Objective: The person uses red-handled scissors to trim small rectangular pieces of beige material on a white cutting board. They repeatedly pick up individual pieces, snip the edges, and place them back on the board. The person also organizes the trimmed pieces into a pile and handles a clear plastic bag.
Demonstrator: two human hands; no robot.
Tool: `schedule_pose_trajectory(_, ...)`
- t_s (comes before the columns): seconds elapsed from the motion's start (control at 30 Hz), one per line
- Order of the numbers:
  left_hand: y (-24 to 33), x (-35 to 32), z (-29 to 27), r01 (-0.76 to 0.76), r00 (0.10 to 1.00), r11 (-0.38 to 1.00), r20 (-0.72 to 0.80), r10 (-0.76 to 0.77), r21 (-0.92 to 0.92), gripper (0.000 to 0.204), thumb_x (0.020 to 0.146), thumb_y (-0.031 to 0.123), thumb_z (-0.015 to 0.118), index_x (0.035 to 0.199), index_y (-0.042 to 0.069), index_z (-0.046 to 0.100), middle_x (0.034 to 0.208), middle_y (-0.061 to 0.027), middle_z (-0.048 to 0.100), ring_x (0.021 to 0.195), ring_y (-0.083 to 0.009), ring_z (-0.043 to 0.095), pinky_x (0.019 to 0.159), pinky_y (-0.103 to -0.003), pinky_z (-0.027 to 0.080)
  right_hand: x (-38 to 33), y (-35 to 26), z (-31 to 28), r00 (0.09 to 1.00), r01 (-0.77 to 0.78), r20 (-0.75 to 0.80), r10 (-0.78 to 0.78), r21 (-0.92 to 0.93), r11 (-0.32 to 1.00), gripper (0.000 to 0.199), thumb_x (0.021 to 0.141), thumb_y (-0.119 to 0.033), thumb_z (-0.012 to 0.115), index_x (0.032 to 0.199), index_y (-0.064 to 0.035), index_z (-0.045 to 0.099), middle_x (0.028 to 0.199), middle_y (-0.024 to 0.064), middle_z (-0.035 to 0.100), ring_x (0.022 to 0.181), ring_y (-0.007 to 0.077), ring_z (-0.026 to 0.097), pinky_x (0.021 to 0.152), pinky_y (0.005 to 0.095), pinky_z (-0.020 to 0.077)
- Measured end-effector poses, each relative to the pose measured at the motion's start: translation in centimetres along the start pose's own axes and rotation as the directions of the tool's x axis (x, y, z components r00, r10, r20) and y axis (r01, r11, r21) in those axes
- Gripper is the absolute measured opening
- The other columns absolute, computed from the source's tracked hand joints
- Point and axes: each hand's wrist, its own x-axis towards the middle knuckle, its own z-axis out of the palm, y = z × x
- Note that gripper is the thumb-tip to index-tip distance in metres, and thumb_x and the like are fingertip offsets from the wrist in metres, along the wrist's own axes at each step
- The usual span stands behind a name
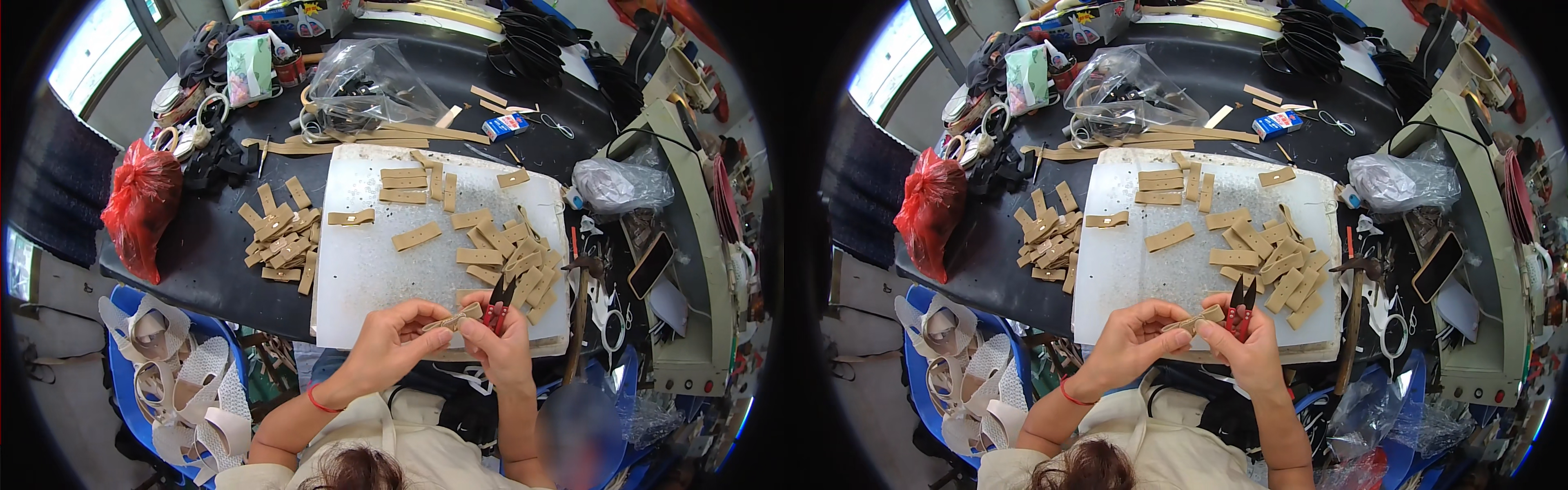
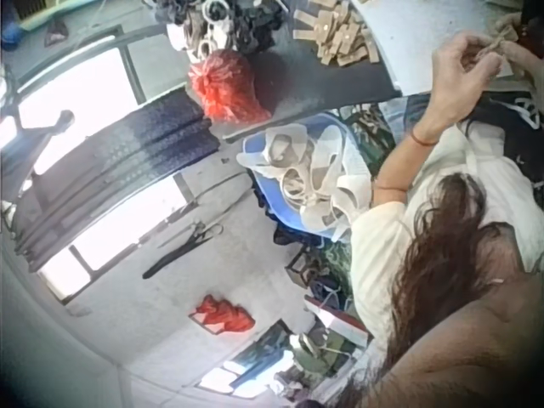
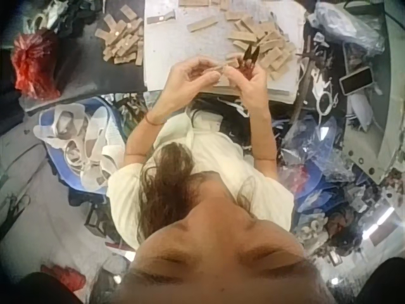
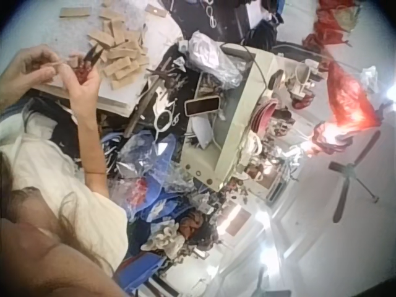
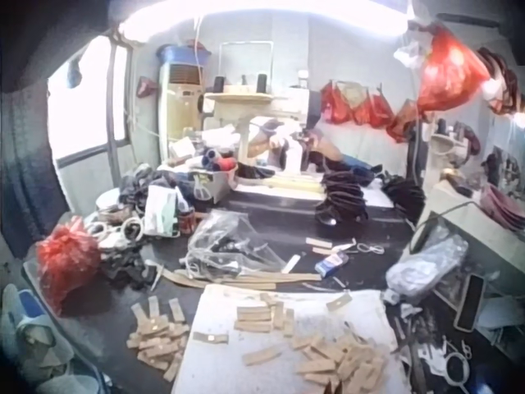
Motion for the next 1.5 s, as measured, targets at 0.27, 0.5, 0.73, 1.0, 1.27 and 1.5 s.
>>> schedule_pose_trajectory(0.27,0.9,-0.2,-1.3,0.335,0.924,0.871,0.306,-0.229,-0.359,0.029,0.093,0.011,0.056,0.117,-0.005,0.054,0.095,-0.0095,0.064,0.083,-0.0127,0.064,0.073,-0.023,0.053,0.3,0.3,-0.3,0.929,0.35,0.177,-0.326,-0.13,0.928,0.021,0.08,-0.001,0.069,0.099,0.0005,0.06,0.089,0.0027,0.057,0.065,0.0016,0.048,0.054,0.0162,0.0365)
schedule_pose_trajectory(0.5,0.1,-1.0,0.3,-0.123,0.989,0.992,-0.076,0.123,-0.001,0.03,0.09,0.007,0.059,0.119,-0.003,0.057,0.096,-0.0113,0.065,0.086,-0.014,0.064,0.075,-0.025,0.053,-0.4,0.1,0.5,0.981,0.187,-0.013,-0.195,-0.224,0.956,0.019,0.085,-0.005,0.066,0.102,-0.0006,0.061,0.081,-0.002,0.056,0.062,0.0006,0.044,0.055,0.0165,0.0352)
schedule_pose_trajectory(0.73,1.0,-1.5,0.5,-0.163,0.975,0.92,-0.082,0.205,0.357,0.023,0.086,0.001,0.063,0.109,-0.005,0.063,0.095,-0.0126,0.065,0.084,-0.0148,0.066,0.072,-0.024,0.055,0.0,0.9,0.4,0.996,0.002,0.085,-0.001,-0.011,1.0,0.021,0.088,-0.012,0.065,0.105,-0.0013,0.057,0.078,-0.0021,0.058,0.057,0.0007,0.044,0.048,0.0182,0.0348)
schedule_pose_trajectory(1.0,1.4,-1.1,0.3,-0.123,0.987,0.959,-0.065,0.144,0.255,0.023,0.085,0.004,0.066,0.105,-0.006,0.062,0.089,-0.0093,0.066,0.082,-0.0107,0.064,0.068,-0.022,0.053,-0.6,1.3,1.7,0.982,0.151,-0.075,-0.176,-0.264,0.953,0.017,0.091,-0.014,0.061,0.101,0.0001,0.06,0.069,-0.0029,0.055,0.054,0.0016,0.044,0.047,0.018,0.0344)
schedule_pose_trajectory(1.27,-0.1,-0.3,-0.4,-0.207,0.956,0.884,-0.104,0.274,0.419,0.02,0.088,0.006,0.062,0.106,-0.003,0.058,0.093,-0.009,0.064,0.083,-0.0098,0.06,0.072,-0.024,0.051,-0.7,2.1,2.5,0.963,0.214,-0.092,-0.255,-0.323,0.922,0.02,0.093,-0.016,0.057,0.1,0.0007,0.065,0.067,-0.0041,0.052,0.054,0.0015,0.042,0.047,0.0184,0.0334)
schedule_pose_trajectory(1.5,2.6,-0.8,-2.5,0.061,0.996,0.995,0.065,-0.056,-0.079,0.031,0.091,0.007,0.059,0.12,-0.002,0.056,0.099,-0.0084,0.063,0.087,-0.0123,0.062,0.077,-0.024,0.053,0.8,0.8,1.7,0.746,0.615,0.202,-0.635,-0.574,0.54,0.019,0.081,-0.005,0.07,0.1,-0.0014,0.065,0.09,0.0071,0.065,0.061,0.009,0.051,0.051,0.0211,0.0406)
